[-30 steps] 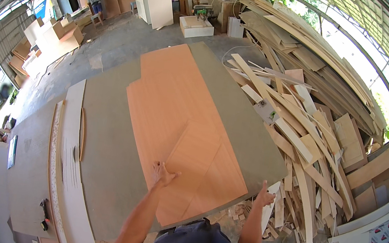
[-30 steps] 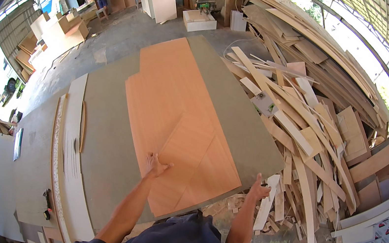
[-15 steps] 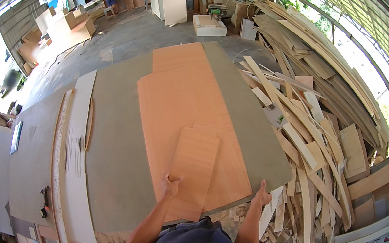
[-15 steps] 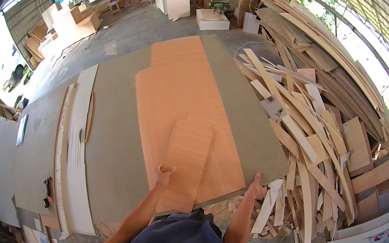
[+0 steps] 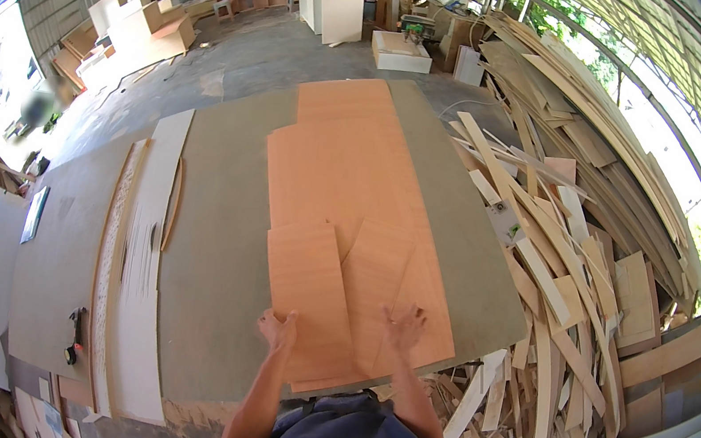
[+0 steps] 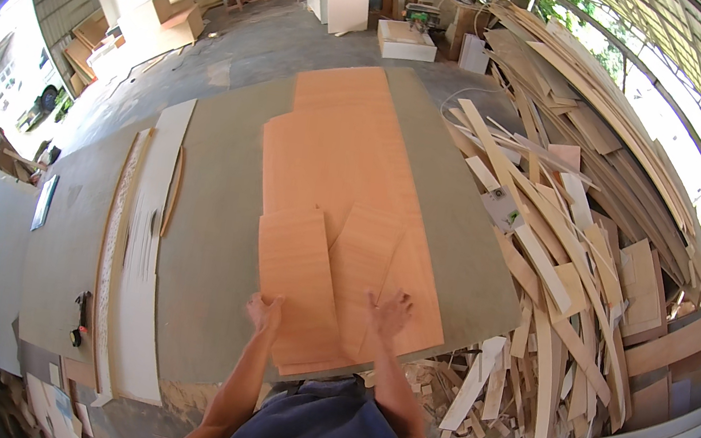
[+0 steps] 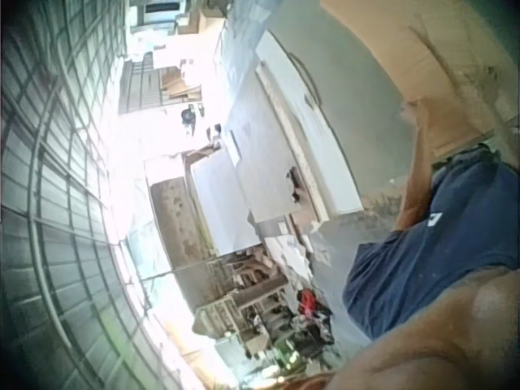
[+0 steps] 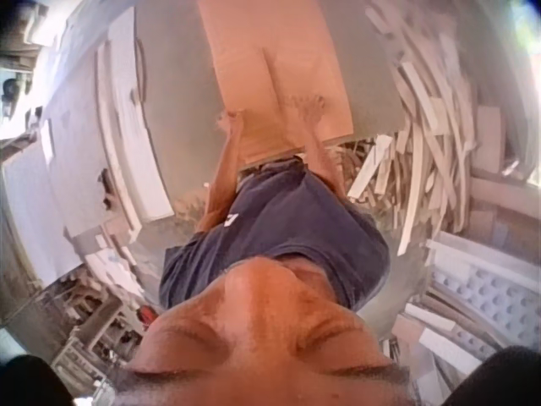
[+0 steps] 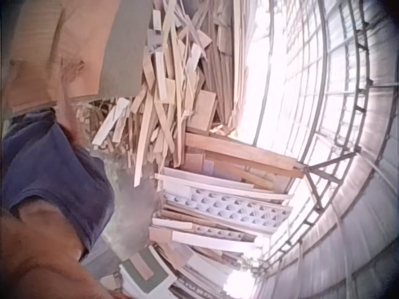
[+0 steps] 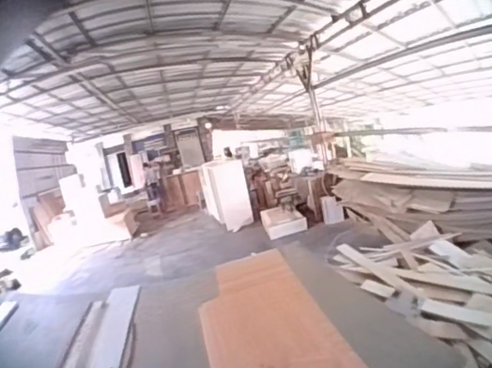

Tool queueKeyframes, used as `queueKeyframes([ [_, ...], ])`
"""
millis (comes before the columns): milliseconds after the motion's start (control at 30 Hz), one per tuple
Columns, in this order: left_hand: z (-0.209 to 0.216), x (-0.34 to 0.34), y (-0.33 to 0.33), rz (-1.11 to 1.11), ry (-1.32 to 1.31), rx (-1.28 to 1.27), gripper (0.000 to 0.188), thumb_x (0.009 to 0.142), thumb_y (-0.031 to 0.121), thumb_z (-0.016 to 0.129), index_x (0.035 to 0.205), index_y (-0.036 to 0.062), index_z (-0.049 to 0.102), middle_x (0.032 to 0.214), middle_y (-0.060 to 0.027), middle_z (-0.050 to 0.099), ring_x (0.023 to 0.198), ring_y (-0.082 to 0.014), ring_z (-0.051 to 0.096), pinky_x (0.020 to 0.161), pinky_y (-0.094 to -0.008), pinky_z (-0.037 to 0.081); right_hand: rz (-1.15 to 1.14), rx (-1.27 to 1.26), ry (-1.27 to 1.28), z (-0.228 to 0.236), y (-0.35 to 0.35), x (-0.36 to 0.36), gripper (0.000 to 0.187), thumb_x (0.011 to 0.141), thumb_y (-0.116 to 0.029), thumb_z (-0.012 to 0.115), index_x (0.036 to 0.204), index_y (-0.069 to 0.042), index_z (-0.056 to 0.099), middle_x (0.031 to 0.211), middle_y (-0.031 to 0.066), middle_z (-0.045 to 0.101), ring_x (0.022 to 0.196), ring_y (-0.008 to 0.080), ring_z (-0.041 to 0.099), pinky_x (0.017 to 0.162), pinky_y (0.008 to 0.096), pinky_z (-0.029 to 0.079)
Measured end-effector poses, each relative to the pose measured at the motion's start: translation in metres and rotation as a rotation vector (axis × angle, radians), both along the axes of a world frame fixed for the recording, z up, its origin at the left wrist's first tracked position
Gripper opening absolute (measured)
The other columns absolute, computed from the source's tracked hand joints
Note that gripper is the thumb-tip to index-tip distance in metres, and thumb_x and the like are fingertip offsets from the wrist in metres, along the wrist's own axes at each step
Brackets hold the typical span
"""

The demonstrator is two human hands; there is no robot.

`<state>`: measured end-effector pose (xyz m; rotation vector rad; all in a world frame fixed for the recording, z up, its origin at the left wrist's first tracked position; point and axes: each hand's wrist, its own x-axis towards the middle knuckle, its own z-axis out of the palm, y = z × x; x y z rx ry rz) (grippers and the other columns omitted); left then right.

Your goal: The person measures a wooden plank with a tape measure, marks it with a pencil, and hammers a wood strip onto another piece of wood. They then place several veneer-like sheets on the work surface.

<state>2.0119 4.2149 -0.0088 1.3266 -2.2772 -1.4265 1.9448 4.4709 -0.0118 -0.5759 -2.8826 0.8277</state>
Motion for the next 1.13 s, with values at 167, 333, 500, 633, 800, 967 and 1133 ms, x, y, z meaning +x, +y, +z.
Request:
queueKeyframes([
  [167, 0.008, -0.002, 0.020, -0.139, -0.117, -0.124, 0.065, 0.081, 0.028, 0.078, 0.131, -0.0012, 0.049, 0.133, -0.0235, 0.041, 0.125, -0.0411, 0.040, 0.103, -0.0486, 0.039, -0.047, 0.000, -0.216, 0.043, -0.059, -0.007, 0.108, 0.068, -0.060, 0.079, 0.145, 0.001, 0.035, 0.139, 0.0221, 0.046, 0.131, 0.0408, 0.040, 0.108, 0.0490, 0.033],
  [333, 0.004, -0.003, 0.009, -0.209, -0.187, -0.175, 0.057, 0.080, 0.030, 0.078, 0.123, 0.0015, 0.056, 0.131, -0.0218, 0.042, 0.123, -0.0394, 0.041, 0.102, -0.0479, 0.040, -0.151, -0.027, -0.317, 0.040, -0.076, -0.031, 0.096, 0.066, -0.056, 0.081, 0.138, -0.003, 0.045, 0.138, 0.0179, 0.049, 0.130, 0.0361, 0.043, 0.107, 0.0464, 0.035],
  [500, 0.006, -0.009, 0.031, -0.255, -0.288, -0.323, 0.044, 0.079, 0.030, 0.079, 0.110, 0.0033, 0.062, 0.126, -0.0184, 0.047, 0.118, -0.0365, 0.045, 0.098, -0.0474, 0.042, -0.340, -0.061, -0.363, 0.024, -0.073, -0.056, 0.072, 0.062, -0.048, 0.082, 0.116, -0.008, 0.057, 0.120, 0.0128, 0.058, 0.115, 0.0289, 0.052, 0.098, 0.0445, 0.040],
  [633, 0.007, -0.006, 0.032, -0.343, -0.107, -0.260, 0.048, 0.080, 0.030, 0.077, 0.114, 0.0010, 0.058, 0.123, -0.0183, 0.051, 0.116, -0.0365, 0.047, 0.097, -0.0475, 0.042, -0.273, 0.010, -0.277, 0.027, -0.079, -0.054, 0.073, 0.065, -0.054, 0.080, 0.116, -0.007, 0.057, 0.120, 0.0130, 0.058, 0.114, 0.0298, 0.054, 0.096, 0.0456, 0.042],
  [800, 0.039, -0.014, 0.053, -0.372, -0.059, 0.004, 0.053, 0.086, 0.024, 0.069, 0.127, -0.0029, 0.048, 0.132, -0.0244, 0.051, 0.120, -0.0409, 0.050, 0.101, -0.0464, 0.042, -0.278, -0.031, -0.207, 0.027, -0.056, -0.066, 0.084, 0.069, -0.062, 0.077, 0.123, -0.003, 0.053, 0.126, 0.0150, 0.056, 0.121, 0.0330, 0.050, 0.098, 0.0485, 0.041],
  [967, -0.012, -0.012, 0.037, -0.425, 0.228, 0.369, 0.049, 0.093, 0.016, 0.060, 0.136, 0.0000, 0.043, 0.131, -0.0201, 0.054, 0.120, -0.0294, 0.055, 0.097, -0.0409, 0.044, -0.254, 0.038, -0.210, 0.042, -0.040, -0.079, 0.088, 0.069, -0.064, 0.076, 0.125, -0.002, 0.049, 0.126, 0.0148, 0.055, 0.120, 0.0317, 0.051, 0.097, 0.0482, 0.041],
  [1133, -0.028, -0.001, 0.017, -0.285, 0.317, 0.605, 0.048, 0.093, 0.009, 0.060, 0.138, 0.0042, 0.044, 0.129, -0.0131, 0.055, 0.115, -0.0207, 0.054, 0.089, -0.0349, 0.048, -0.211, 0.164, -0.265, 0.061, -0.029, -0.071, 0.102, 0.071, -0.064, 0.074, 0.141, 0.002, 0.038, 0.145, 0.0164, 0.043, 0.131, 0.0307, 0.042, 0.099, 0.0478, 0.039],
])
